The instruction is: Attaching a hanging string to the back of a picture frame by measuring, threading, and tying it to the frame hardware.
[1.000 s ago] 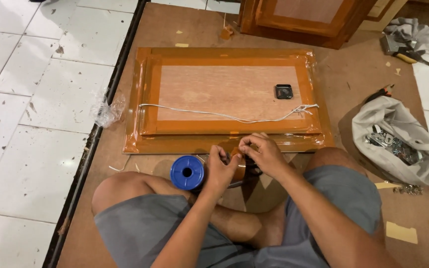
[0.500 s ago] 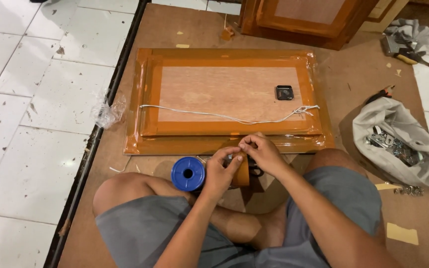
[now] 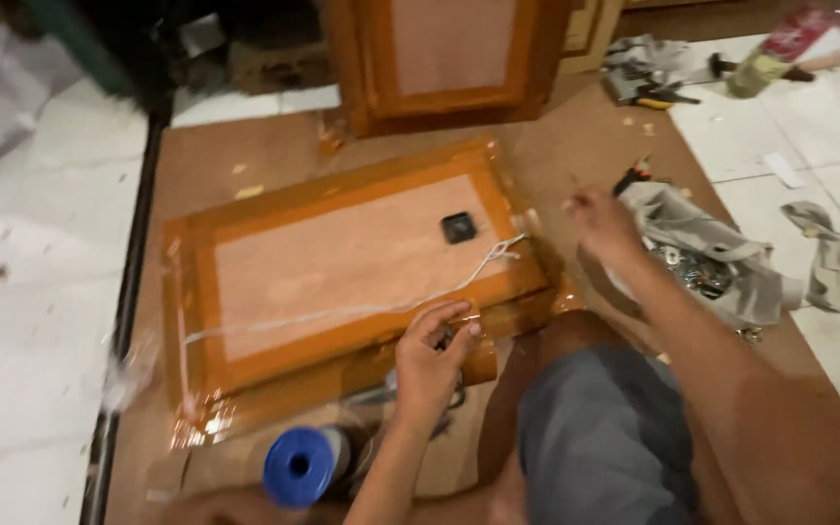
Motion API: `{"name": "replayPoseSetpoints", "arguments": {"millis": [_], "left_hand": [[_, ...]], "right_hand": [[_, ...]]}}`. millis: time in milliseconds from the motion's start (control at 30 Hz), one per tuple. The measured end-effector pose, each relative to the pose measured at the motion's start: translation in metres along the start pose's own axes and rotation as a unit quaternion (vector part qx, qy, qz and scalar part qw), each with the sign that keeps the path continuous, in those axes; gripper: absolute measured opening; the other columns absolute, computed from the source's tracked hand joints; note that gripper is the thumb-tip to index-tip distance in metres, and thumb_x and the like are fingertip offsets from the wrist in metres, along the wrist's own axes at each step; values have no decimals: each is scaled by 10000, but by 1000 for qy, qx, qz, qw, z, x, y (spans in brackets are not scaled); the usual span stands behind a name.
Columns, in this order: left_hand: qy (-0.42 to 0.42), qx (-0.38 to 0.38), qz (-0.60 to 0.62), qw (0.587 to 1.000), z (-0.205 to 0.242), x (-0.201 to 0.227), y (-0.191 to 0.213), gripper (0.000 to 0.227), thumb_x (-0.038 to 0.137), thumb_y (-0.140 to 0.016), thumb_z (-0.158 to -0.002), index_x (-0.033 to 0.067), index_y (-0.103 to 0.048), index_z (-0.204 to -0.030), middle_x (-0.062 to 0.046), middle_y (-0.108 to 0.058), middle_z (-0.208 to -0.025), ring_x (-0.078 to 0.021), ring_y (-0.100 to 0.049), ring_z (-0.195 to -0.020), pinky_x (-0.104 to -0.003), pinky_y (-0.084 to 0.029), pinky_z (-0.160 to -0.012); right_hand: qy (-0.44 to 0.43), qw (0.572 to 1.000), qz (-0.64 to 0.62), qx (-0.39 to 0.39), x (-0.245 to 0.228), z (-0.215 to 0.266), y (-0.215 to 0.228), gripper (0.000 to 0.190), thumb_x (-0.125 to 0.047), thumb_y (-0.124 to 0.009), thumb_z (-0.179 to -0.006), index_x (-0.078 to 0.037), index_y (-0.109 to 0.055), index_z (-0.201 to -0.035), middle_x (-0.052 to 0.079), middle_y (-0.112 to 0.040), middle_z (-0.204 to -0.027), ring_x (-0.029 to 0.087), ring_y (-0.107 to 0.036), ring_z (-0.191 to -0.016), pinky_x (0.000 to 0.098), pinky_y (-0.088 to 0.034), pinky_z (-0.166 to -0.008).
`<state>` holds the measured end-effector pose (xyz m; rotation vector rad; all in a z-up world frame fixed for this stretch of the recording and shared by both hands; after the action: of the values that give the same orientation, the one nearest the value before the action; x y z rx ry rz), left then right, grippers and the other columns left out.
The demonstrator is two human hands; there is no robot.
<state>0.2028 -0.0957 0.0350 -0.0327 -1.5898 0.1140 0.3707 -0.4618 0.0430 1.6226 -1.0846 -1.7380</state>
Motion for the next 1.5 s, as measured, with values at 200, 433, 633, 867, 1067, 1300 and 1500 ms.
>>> {"name": "replayPoseSetpoints", "arguments": {"millis": [200, 433, 633, 867, 1067, 1300, 1500], "left_hand": [[-6, -69, 13, 998, -37, 40, -86, 280, 111, -885, -929, 119, -876, -1209, -4, -777, -1317, -26, -530, -716, -190, -452, -689], [36, -117, -24, 992, -80, 24, -168, 295, 162, -868, -924, 138, -882, -1218, -8, -822, -1288, -46, -711, -926, -204, -526, -748], [20, -157, 6, 987, -95, 14, -206, 287, 121, -861, -954, 95, -868, -1240, 10, -798, -1262, -36, -478, -673, -192, -432, -639], [59, -142, -12, 988, -104, 18, -201, 329, 162, -844, -963, 109, -870, -1286, 44, -769, -1226, -42, -427, -630, -190, -417, -614], [67, -85, 29, 994, -102, 34, -155, 389, 127, -880, -924, 107, -857, -1312, -50, -761, -1343, -61, -625, -713, -199, -546, -650], [56, -8, 39, 998, -68, 76, -82, 405, 89, -863, -948, 73, -842, -1352, -60, -756, -1165, -77, -643, -795, -204, -574, -687], [86, -63, 23, 994, -70, 41, -114, 437, 212, -893, -933, 174, -855, -1367, -117, -787, -1380, -115, -656, -958, -337, -639, -907]], "right_hand": [[-141, 982, 102, -74, 145, -60, 76, 781, -618, -395, -1124, -196, -321, -1777, 246, -389, -1782, 463, -353, -1642, 635, -338, -1262], [-156, 978, 110, -87, 223, -38, 57, 978, -777, -124, -1092, -110, -678, -1545, 256, -662, -1566, 456, -581, -1504, 550, -437, -1238], [-235, 948, 163, -137, 217, -46, 86, 648, -449, -266, -1251, -73, -778, -1122, 277, -765, -1267, 431, -717, -1201, 532, -543, -1050], [-184, 890, 380, -172, 231, -90, 65, 658, -4, -568, -1018, -324, -561, -1592, 59, -591, -1570, 329, -473, -1520, 646, -382, -1146], [-133, 884, 431, -122, 243, -94, 72, 447, -204, -541, -1101, -259, -678, -1523, 71, -697, -1456, 343, -612, -1411, 671, -407, -1121], [-49, 974, 197, -98, 115, -28, 115, 501, -251, -526, -1135, 33, -642, -1532, 384, -729, -1462, 575, -632, -1440, 697, -467, -1205], [-58, 976, 205, -40, 312, -135, 13, 494, -378, -521, -1134, -108, -670, -1520, 330, -797, -1327, 533, -730, -1310, 631, -588, -1085]]}}
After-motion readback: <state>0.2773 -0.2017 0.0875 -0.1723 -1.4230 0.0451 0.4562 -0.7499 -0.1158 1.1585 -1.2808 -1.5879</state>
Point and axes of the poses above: each hand's wrist, its own z-axis away from the middle knuckle, its own y-axis out of the back of the hand, x = y × z, the point moved 9 cm from there along -z, towards the middle knuckle
